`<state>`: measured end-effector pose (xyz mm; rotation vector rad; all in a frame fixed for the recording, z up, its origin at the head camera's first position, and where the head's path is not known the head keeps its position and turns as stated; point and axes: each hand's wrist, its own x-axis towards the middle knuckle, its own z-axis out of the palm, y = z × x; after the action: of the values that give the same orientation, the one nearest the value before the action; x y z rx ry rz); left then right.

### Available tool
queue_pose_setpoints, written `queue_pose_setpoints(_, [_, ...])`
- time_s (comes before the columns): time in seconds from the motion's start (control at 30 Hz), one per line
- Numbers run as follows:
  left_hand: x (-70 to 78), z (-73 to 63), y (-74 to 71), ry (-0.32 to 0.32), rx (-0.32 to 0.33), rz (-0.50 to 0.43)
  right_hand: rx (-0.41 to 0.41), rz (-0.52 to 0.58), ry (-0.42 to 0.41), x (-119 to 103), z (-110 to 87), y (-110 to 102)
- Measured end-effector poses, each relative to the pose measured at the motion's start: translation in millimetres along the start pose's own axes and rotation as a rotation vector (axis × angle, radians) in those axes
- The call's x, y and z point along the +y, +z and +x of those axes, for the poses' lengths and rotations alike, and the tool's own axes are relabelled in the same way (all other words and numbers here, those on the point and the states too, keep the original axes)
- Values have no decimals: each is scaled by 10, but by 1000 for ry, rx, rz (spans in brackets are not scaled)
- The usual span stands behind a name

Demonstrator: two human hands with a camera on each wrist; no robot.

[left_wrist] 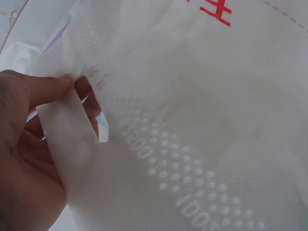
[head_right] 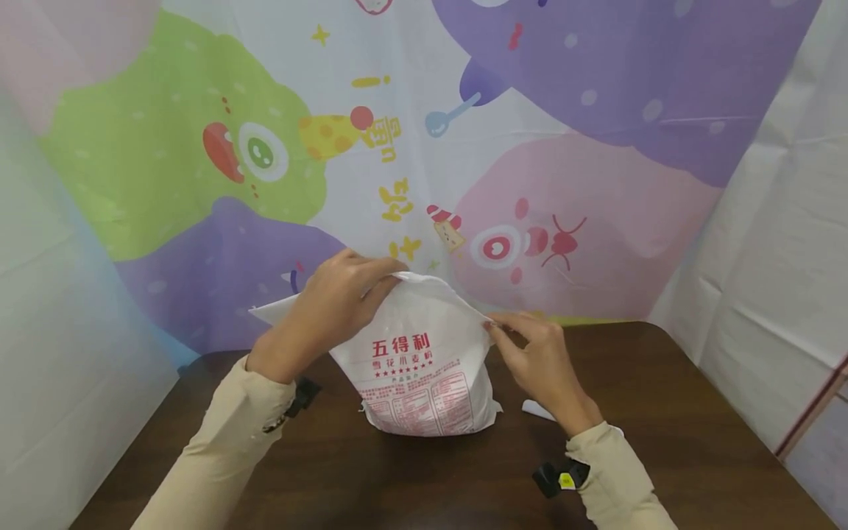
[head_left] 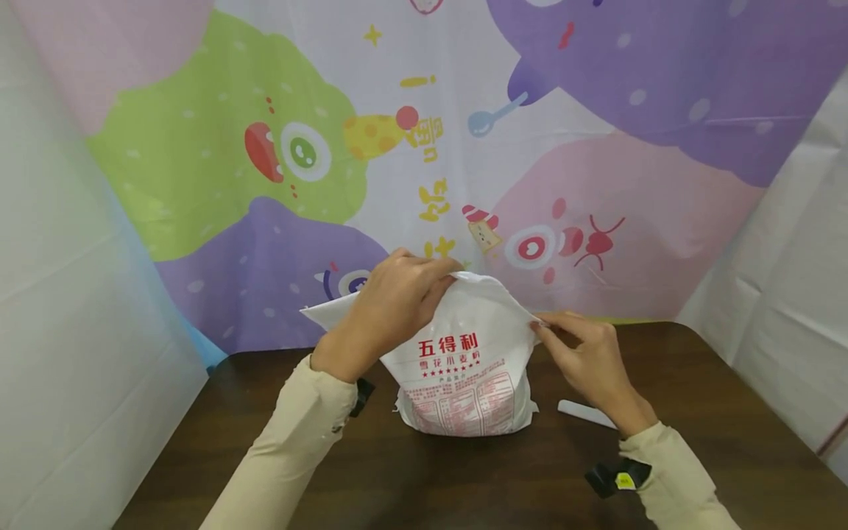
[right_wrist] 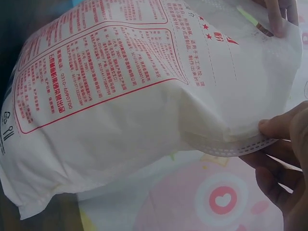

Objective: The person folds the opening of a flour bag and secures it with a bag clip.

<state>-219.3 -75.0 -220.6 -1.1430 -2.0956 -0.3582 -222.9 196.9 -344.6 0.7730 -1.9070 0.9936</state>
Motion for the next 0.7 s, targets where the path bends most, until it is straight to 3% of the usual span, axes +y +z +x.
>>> queue_pose_setpoints(0.7, [0, -15, -63, -25, -63, -50, -32, -24, 13, 26, -7, -30])
